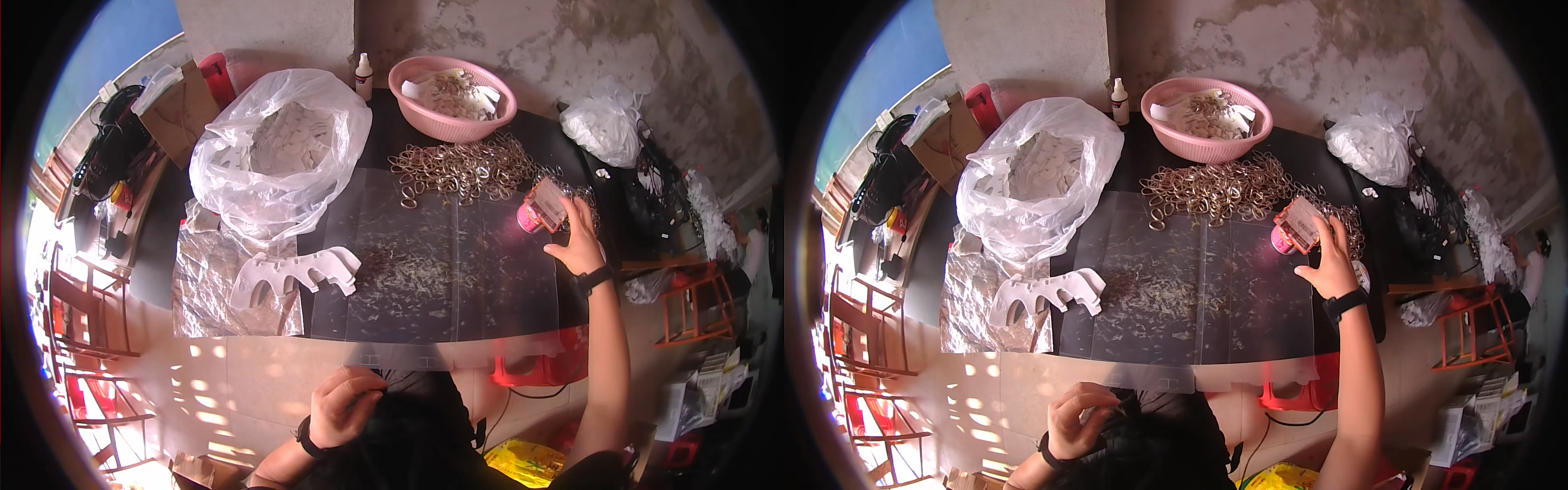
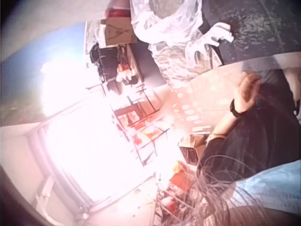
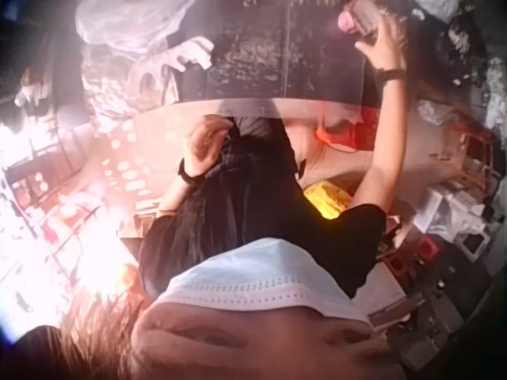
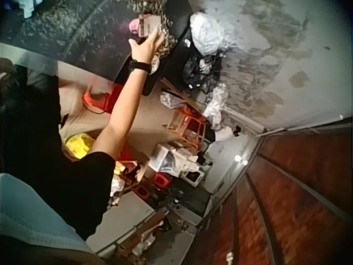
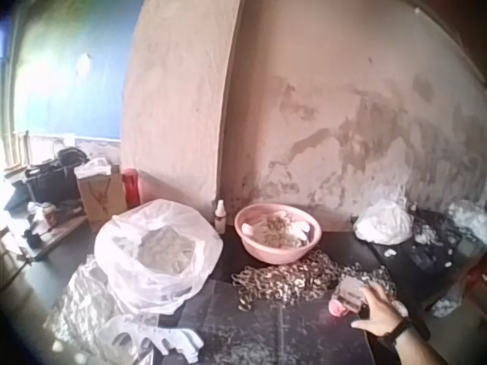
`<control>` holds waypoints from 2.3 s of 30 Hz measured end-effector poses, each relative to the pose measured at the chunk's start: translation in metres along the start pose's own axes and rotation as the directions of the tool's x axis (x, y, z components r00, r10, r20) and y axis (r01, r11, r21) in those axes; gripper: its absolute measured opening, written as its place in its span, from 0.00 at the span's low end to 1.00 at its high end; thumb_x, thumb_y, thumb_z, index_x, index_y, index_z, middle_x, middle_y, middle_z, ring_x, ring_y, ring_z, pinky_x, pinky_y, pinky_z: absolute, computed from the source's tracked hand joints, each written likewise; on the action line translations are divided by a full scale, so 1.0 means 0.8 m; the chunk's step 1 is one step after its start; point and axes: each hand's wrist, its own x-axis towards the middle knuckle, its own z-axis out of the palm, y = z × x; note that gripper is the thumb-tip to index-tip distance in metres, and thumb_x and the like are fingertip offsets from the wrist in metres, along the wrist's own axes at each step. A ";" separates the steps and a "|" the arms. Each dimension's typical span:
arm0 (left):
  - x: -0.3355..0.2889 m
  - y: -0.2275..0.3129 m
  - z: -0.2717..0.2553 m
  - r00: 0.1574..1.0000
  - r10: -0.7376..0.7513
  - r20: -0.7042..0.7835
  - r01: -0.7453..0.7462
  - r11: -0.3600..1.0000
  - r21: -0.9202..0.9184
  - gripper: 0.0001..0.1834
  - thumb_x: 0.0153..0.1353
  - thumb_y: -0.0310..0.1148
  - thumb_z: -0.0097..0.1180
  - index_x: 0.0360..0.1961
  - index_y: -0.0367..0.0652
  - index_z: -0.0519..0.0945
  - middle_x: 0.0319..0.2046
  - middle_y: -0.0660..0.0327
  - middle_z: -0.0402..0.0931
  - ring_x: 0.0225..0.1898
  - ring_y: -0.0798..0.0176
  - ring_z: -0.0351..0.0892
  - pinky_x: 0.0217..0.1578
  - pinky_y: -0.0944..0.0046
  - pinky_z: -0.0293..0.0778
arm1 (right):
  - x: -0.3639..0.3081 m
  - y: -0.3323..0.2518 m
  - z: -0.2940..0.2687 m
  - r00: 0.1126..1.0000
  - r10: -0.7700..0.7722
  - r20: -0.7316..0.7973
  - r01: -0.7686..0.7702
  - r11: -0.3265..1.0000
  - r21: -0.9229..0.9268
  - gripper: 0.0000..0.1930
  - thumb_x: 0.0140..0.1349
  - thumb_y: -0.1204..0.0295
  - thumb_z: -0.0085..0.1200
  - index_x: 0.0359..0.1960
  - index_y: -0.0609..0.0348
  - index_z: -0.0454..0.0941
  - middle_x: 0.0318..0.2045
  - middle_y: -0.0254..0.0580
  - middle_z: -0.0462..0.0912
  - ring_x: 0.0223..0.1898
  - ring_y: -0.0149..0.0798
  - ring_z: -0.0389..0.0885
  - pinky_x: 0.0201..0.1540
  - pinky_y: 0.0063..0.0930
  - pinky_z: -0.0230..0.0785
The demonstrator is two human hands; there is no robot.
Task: Arranging white shoe upper components on a table workspace in a workshop.
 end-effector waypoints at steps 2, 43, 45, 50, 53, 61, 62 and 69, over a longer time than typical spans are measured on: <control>0.007 0.005 0.004 0.999 0.012 0.043 -0.013 1.000 0.018 0.11 0.46 0.18 0.59 0.34 0.38 0.78 0.30 0.54 0.75 0.31 0.58 0.77 0.33 0.63 0.73 | 0.012 0.004 0.000 0.998 -0.035 0.055 0.040 0.995 -0.089 0.45 0.34 0.79 0.66 0.60 0.53 0.58 0.61 0.52 0.53 0.62 0.54 0.54 0.62 0.37 0.53; 0.309 -0.079 0.300 0.993 0.007 -0.115 0.001 0.997 0.072 0.56 0.24 0.37 0.73 0.59 0.42 0.58 0.50 0.55 0.68 0.56 0.51 0.61 0.56 0.51 0.54 | 0.011 0.029 -0.005 0.921 -0.378 0.095 0.389 0.906 -0.168 0.22 0.52 0.76 0.56 0.49 0.65 0.68 0.52 0.53 0.68 0.47 0.53 0.73 0.46 0.38 0.69; 0.310 -0.079 0.302 0.993 -0.010 -0.116 0.018 0.997 0.072 0.56 0.23 0.38 0.74 0.59 0.43 0.58 0.50 0.56 0.68 0.56 0.52 0.61 0.56 0.51 0.53 | 0.012 0.037 -0.004 0.920 -0.341 0.192 0.381 0.891 -0.246 0.18 0.55 0.78 0.52 0.49 0.64 0.69 0.52 0.51 0.69 0.48 0.51 0.73 0.46 0.36 0.70; 0.311 -0.082 0.298 0.992 -0.051 -0.118 0.058 0.997 0.054 0.53 0.24 0.37 0.73 0.57 0.45 0.59 0.49 0.57 0.69 0.56 0.56 0.63 0.56 0.50 0.50 | 0.025 0.049 -0.006 0.869 -0.490 0.073 0.495 0.864 -0.087 0.10 0.55 0.82 0.49 0.39 0.65 0.74 0.43 0.52 0.76 0.42 0.51 0.77 0.43 0.36 0.72; 0.311 -0.081 0.293 0.992 -0.058 -0.113 0.062 0.997 0.036 0.52 0.24 0.38 0.73 0.56 0.46 0.60 0.48 0.58 0.69 0.56 0.57 0.64 0.56 0.51 0.49 | 0.030 0.049 -0.005 0.892 -0.451 0.043 0.452 0.891 -0.032 0.09 0.53 0.84 0.50 0.37 0.66 0.73 0.39 0.51 0.78 0.40 0.50 0.78 0.40 0.36 0.72; 0.311 -0.083 0.289 0.994 0.016 -0.104 -0.005 0.995 0.104 0.47 0.27 0.41 0.73 0.53 0.47 0.63 0.47 0.59 0.72 0.53 0.56 0.66 0.55 0.52 0.51 | 0.043 0.054 -0.002 0.990 -0.141 0.026 0.125 0.936 0.328 0.07 0.59 0.80 0.43 0.37 0.67 0.73 0.28 0.48 0.81 0.28 0.37 0.82 0.31 0.26 0.75; 0.310 -0.082 0.288 0.996 0.005 -0.092 0.005 0.995 0.104 0.47 0.28 0.41 0.73 0.53 0.47 0.62 0.47 0.60 0.72 0.53 0.56 0.66 0.55 0.52 0.51 | 0.043 0.055 -0.001 0.987 -0.155 0.034 0.137 0.941 0.309 0.07 0.59 0.80 0.43 0.37 0.67 0.73 0.28 0.48 0.81 0.28 0.37 0.82 0.31 0.26 0.75; 0.311 -0.079 0.284 0.998 -0.011 -0.056 0.017 0.993 0.119 0.45 0.29 0.42 0.72 0.51 0.47 0.63 0.48 0.64 0.73 0.53 0.58 0.66 0.55 0.53 0.50 | 0.038 0.048 0.017 0.977 0.209 -0.037 -0.148 0.796 0.587 0.12 0.65 0.72 0.42 0.37 0.70 0.73 0.24 0.47 0.81 0.26 0.35 0.82 0.29 0.25 0.76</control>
